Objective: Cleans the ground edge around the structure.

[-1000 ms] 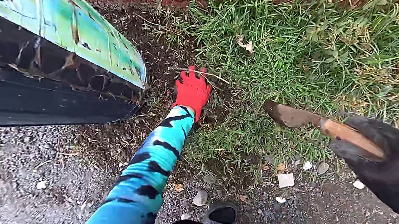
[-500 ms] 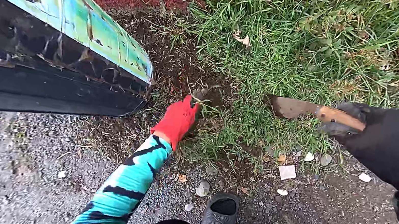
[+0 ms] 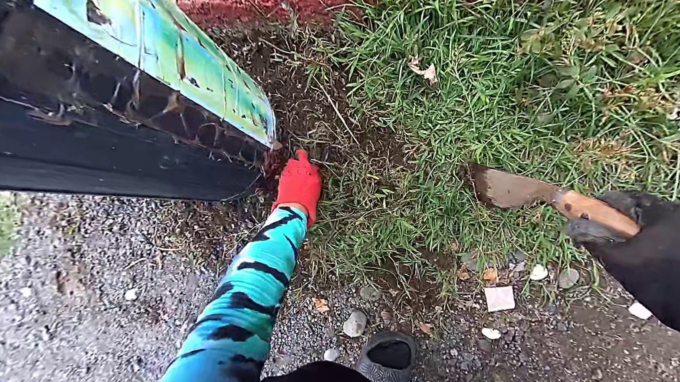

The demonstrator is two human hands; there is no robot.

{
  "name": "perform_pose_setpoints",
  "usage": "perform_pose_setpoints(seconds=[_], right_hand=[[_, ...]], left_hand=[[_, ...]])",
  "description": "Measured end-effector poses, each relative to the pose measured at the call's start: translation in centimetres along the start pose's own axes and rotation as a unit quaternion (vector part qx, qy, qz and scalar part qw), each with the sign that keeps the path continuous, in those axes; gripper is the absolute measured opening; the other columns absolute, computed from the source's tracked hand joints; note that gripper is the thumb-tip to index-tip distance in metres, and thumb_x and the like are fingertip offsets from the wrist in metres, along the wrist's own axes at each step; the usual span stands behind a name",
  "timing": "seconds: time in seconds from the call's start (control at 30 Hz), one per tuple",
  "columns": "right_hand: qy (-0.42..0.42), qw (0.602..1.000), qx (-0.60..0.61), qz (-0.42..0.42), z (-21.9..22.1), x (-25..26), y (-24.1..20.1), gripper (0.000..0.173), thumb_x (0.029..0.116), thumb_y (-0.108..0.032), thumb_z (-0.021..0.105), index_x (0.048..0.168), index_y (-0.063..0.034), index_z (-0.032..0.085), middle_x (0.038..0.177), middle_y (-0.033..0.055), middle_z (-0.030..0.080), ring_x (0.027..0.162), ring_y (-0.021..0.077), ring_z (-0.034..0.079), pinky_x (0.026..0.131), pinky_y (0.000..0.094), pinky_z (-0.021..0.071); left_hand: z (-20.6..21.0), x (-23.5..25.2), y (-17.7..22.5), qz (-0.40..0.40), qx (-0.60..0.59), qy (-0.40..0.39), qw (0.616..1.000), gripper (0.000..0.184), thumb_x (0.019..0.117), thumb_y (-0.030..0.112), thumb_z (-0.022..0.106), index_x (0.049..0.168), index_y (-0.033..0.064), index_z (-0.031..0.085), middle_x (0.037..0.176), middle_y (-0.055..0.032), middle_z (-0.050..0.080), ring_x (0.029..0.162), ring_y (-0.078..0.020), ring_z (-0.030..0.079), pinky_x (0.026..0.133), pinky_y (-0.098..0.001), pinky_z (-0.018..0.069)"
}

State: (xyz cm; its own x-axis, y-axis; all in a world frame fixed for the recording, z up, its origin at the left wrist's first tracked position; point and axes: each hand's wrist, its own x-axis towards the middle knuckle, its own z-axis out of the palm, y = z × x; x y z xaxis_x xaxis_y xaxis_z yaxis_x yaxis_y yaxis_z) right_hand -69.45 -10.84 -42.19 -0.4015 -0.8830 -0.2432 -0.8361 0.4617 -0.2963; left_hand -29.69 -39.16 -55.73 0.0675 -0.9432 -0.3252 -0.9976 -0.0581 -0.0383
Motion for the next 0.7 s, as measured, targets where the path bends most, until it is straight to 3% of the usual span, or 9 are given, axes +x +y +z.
perform_pose_setpoints(seconds=[0.1, 0.23, 0.3, 0.37, 0.43, 0.5, 0.57, 0.63, 0.7], right_hand=[[0.003, 1.000, 0.001, 0.000, 0.0, 0.2, 0.0, 0.056, 0.0892, -0.070, 0.055, 0.115, -0.0218, 0.068, 0.082, 0.0170, 0.067, 0.070, 0.0415, 0.065, 0.054, 0.0653, 0.0453], [-0.007, 1.000, 0.008, -0.001, 0.1, 0.6, 0.7, 0.062, 0.0884, -0.072, 0.054, 0.119, -0.0203, 0.068, 0.086, 0.0202, 0.067, 0.075, 0.0450, 0.065, 0.057, 0.0689, 0.0455], [0.009, 1.000, -0.005, -0.021, -0.3, 0.8, 0.6, 0.060, 0.0900, -0.069, 0.056, 0.117, -0.0174, 0.070, 0.084, 0.0212, 0.067, 0.074, 0.0454, 0.065, 0.056, 0.0685, 0.0453], [0.017, 0.999, -0.013, -0.025, -0.7, 0.7, 0.1, 0.056, 0.0905, -0.066, 0.058, 0.112, -0.0154, 0.070, 0.082, 0.0216, 0.066, 0.073, 0.0461, 0.065, 0.056, 0.0684, 0.0448], [-0.005, 1.000, -0.017, 0.002, -1.6, 0.7, -1.5, 0.052, 0.0906, -0.062, 0.061, 0.108, -0.0138, 0.069, 0.083, 0.0224, 0.066, 0.077, 0.0480, 0.065, 0.058, 0.0696, 0.0448], [-0.013, 1.000, -0.018, 0.013, -1.9, 0.3, -2.2, 0.049, 0.0922, -0.058, 0.064, 0.110, -0.0133, 0.070, 0.084, 0.0227, 0.067, 0.080, 0.0484, 0.066, 0.060, 0.0701, 0.0456], [-0.010, 1.000, -0.013, 0.016, -1.7, -0.3, -2.2, 0.045, 0.0938, -0.055, 0.064, 0.109, -0.0132, 0.071, 0.083, 0.0223, 0.068, 0.079, 0.0476, 0.066, 0.060, 0.0694, 0.0453], [-0.019, 1.000, -0.006, 0.024, -1.3, -0.7, -1.4, 0.045, 0.0951, -0.054, 0.065, 0.113, -0.0131, 0.070, 0.084, 0.0230, 0.068, 0.080, 0.0481, 0.066, 0.062, 0.0703, 0.0467], [-0.033, 0.999, 0.009, 0.038, -0.9, -1.0, -0.8, 0.044, 0.0956, -0.053, 0.066, 0.116, -0.0139, 0.070, 0.087, 0.0236, 0.068, 0.082, 0.0486, 0.066, 0.063, 0.0709, 0.0466]], left_hand=[[-1.1, -3.4, 1.3, 0.056, -0.063, -0.062, 0.995, 0.049, 0.1128, 0.032, 0.037, 0.145, -0.0038, 0.045, 0.125, -0.0379, 0.061, 0.121, -0.0550, 0.059, 0.100, -0.0719, 0.0453], [-3.9, -4.8, 1.6, 0.141, -0.112, -0.059, 0.982, 0.048, 0.1104, 0.037, 0.044, 0.137, 0.0008, 0.060, 0.140, -0.0292, 0.058, 0.133, -0.0473, 0.053, 0.110, -0.0679, 0.0387], [-4.5, -2.6, 0.8, 0.168, -0.108, -0.017, 0.980, 0.049, 0.1120, 0.032, 0.040, 0.146, -0.0010, 0.051, 0.150, -0.0294, 0.049, 0.141, -0.0478, 0.045, 0.114, -0.0665, 0.0347], [-4.2, -1.1, 1.6, 0.201, -0.109, -0.028, 0.973, 0.051, 0.1125, 0.025, 0.037, 0.158, 0.0022, 0.035, 0.163, -0.0254, 0.033, 0.150, -0.0475, 0.032, 0.119, -0.0654, 0.0289], [-3.4, -3.4, 3.9, 0.246, -0.099, -0.066, 0.962, 0.055, 0.1116, 0.038, 0.037, 0.160, 0.0115, 0.035, 0.166, -0.0215, 0.030, 0.151, -0.0495, 0.029, 0.115, -0.0716, 0.0302], [-1.9, -9.1, 5.3, 0.277, -0.046, -0.110, 0.953, 0.064, 0.1042, 0.061, 0.043, 0.159, 0.0284, 0.040, 0.169, -0.0234, 0.023, 0.150, -0.0542, 0.027, 0.108, -0.0824, 0.0270], [0.6, -13.4, 4.7, 0.327, 0.052, -0.105, 0.938, 0.063, 0.0941, 0.075, 0.050, 0.152, 0.0497, 0.043, 0.172, -0.0168, 0.013, 0.154, -0.0527, 0.016, 0.103, -0.0897, 0.0233], [2.7, -15.1, 2.5, 0.329, 0.118, -0.115, 0.930, 0.064, 0.0934, 0.072, 0.054, 0.153, 0.0603, 0.034, 0.175, -0.0118, 0.004, 0.156, -0.0530, 0.005, 0.102, -0.0911, 0.0197], [4.2, -15.3, 0.0, 0.275, 0.129, -0.120, 0.945, 0.061, 0.0973, 0.055, 0.062, 0.153, 0.0560, 0.037, 0.174, -0.0168, 0.005, 0.154, -0.0576, 0.006, 0.101, -0.0905, 0.0222]])
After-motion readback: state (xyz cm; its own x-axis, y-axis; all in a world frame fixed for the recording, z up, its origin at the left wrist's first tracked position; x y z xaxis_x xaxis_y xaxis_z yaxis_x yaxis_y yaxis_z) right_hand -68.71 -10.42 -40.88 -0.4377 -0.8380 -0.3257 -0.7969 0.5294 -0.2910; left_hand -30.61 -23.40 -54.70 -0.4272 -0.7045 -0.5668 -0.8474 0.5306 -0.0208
